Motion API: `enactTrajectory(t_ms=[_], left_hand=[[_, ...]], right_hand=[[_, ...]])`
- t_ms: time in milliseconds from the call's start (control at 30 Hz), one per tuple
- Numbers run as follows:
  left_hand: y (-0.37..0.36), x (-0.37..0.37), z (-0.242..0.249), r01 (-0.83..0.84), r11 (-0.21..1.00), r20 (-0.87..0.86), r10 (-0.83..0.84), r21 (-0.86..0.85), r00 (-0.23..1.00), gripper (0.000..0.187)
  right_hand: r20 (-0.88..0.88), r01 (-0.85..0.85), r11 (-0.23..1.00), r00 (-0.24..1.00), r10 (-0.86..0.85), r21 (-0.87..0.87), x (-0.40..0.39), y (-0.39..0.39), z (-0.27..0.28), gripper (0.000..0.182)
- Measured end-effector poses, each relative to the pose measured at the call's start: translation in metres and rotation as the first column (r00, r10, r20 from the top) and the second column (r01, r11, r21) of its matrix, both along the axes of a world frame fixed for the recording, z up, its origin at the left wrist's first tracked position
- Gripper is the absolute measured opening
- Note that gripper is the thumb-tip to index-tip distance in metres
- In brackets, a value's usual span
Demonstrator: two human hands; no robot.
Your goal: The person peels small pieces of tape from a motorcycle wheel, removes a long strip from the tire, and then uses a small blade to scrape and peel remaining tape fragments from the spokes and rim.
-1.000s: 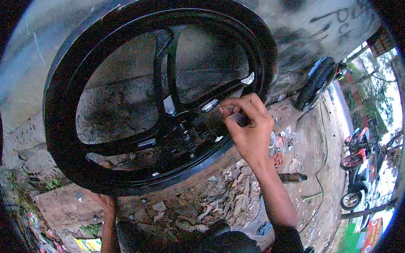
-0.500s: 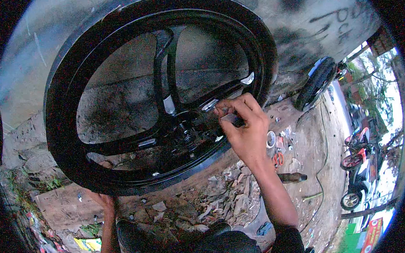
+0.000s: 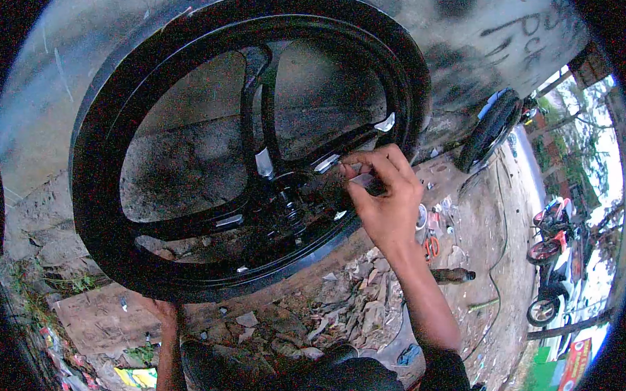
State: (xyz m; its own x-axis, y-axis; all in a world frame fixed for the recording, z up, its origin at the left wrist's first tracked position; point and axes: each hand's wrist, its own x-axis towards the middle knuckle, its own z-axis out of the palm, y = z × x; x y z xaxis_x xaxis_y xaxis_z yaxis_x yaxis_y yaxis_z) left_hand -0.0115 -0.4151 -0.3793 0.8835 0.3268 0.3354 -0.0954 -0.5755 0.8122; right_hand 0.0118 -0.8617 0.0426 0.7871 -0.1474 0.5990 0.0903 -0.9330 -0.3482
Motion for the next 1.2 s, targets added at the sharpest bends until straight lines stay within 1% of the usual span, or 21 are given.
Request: enactTrajectory(t_ms=[67,167,267,300,333,400,533,600,667,767,800,833,900,967,1033,1100,1200], left_hand=[[-0.007,0.003,0.01,-0.023,0.989,-0.005,0.023,-0.143,1.0,0.069],[-0.014,0.004,0.032,0.016,0.992,0.006,-0.016,-0.126,1.0,0.072],[-0.027,0.007,0.064,0.021,0.998,0.029,-0.023,0.051,0.999,0.071],[-0.023,0.005,0.052,0.019,1.0,0.043,-0.02,0.007,0.999,0.07],[-0.016,0.0,0.03,0.018,0.999,0.056,-0.016,-0.037,0.998,0.069],[-0.015,0.0,0.027,0.022,0.998,0.069,-0.017,-0.067,0.997,0.066],[-0.009,-0.002,0.023,0.066,0.997,0.072,-0.063,-0.036,0.995,0.059],[-0.013,-0.001,0.02,0.025,0.987,0.069,-0.014,-0.161,0.998,0.056],[-0.024,0.004,0.023,-0.089,0.911,0.037,0.113,-0.402,0.993,0.053],[-0.02,0.002,0.047,0.059,0.99,0.022,-0.057,-0.125,0.998,0.056],[-0.015,0.0,0.03,0.044,0.985,0.021,-0.041,-0.164,0.999,0.057],[-0.006,-0.004,0.0,0.03,0.979,0.019,-0.026,-0.203,0.999,0.059],[-0.005,-0.003,-0.002,0.018,0.977,0.033,-0.011,-0.211,0.999,0.062],[-0.007,-0.002,0.005,0.021,0.988,0.065,-0.011,-0.152,0.998,0.065],[-0.012,0.002,0.014,0.035,0.965,0.083,-0.013,-0.261,0.996,0.066],[-0.014,0.002,0.019,0.038,0.949,0.079,-0.013,-0.312,0.997,0.067],[-0.015,0.003,0.026,0.031,0.959,0.046,-0.019,-0.281,0.999,0.069]], right_hand=[[-0.002,-0.004,1.0,1.0,0.004,-0.013,-0.001,0.0,0.002,0.026],[-0.035,-0.029,0.999,0.999,0.028,-0.03,-0.003,-0.001,0.0,0.026],[-0.046,-0.085,0.996,0.995,0.085,-0.005,-0.002,0.003,0.0,0.025],[-0.05,-0.076,0.997,0.996,0.075,-0.013,-0.002,0.003,0.0,0.025],[-0.055,-0.068,0.998,0.996,0.066,-0.021,-0.002,0.003,0.001,0.025],[-0.059,-0.053,0.998,0.997,0.051,-0.031,-0.001,0.004,0.001,0.025],[-0.04,-0.036,0.999,0.999,0.034,-0.036,0.0,0.003,0.0,0.025],[-0.024,-0.032,0.999,0.999,0.031,-0.04,0.0,0.003,0.0,0.026],[-0.009,-0.028,0.999,1.0,0.028,-0.046,0.001,0.003,-0.001,0.026],[-0.006,-0.04,0.998,0.999,0.039,-0.048,0.0,0.002,-0.001,0.027],[-0.008,-0.038,0.998,0.999,0.038,-0.057,0.0,0.001,-0.001,0.027],[-0.01,-0.036,0.997,0.999,0.036,-0.067,0.0,0.0,-0.002,0.027],[-0.007,-0.027,0.997,1.0,0.027,-0.07,0.0,0.0,-0.002,0.027],[0.002,-0.013,0.998,1.0,0.013,-0.058,0.0,0.001,-0.001,0.026],[0.023,-0.012,0.997,1.0,0.013,-0.07,-0.001,-0.001,-0.001,0.024],[0.039,-0.004,0.998,0.999,0.007,-0.065,-0.001,-0.002,-0.002,0.023],[0.051,0.02,0.999,0.999,-0.018,-0.034,-0.003,-0.001,0.0,0.021]])
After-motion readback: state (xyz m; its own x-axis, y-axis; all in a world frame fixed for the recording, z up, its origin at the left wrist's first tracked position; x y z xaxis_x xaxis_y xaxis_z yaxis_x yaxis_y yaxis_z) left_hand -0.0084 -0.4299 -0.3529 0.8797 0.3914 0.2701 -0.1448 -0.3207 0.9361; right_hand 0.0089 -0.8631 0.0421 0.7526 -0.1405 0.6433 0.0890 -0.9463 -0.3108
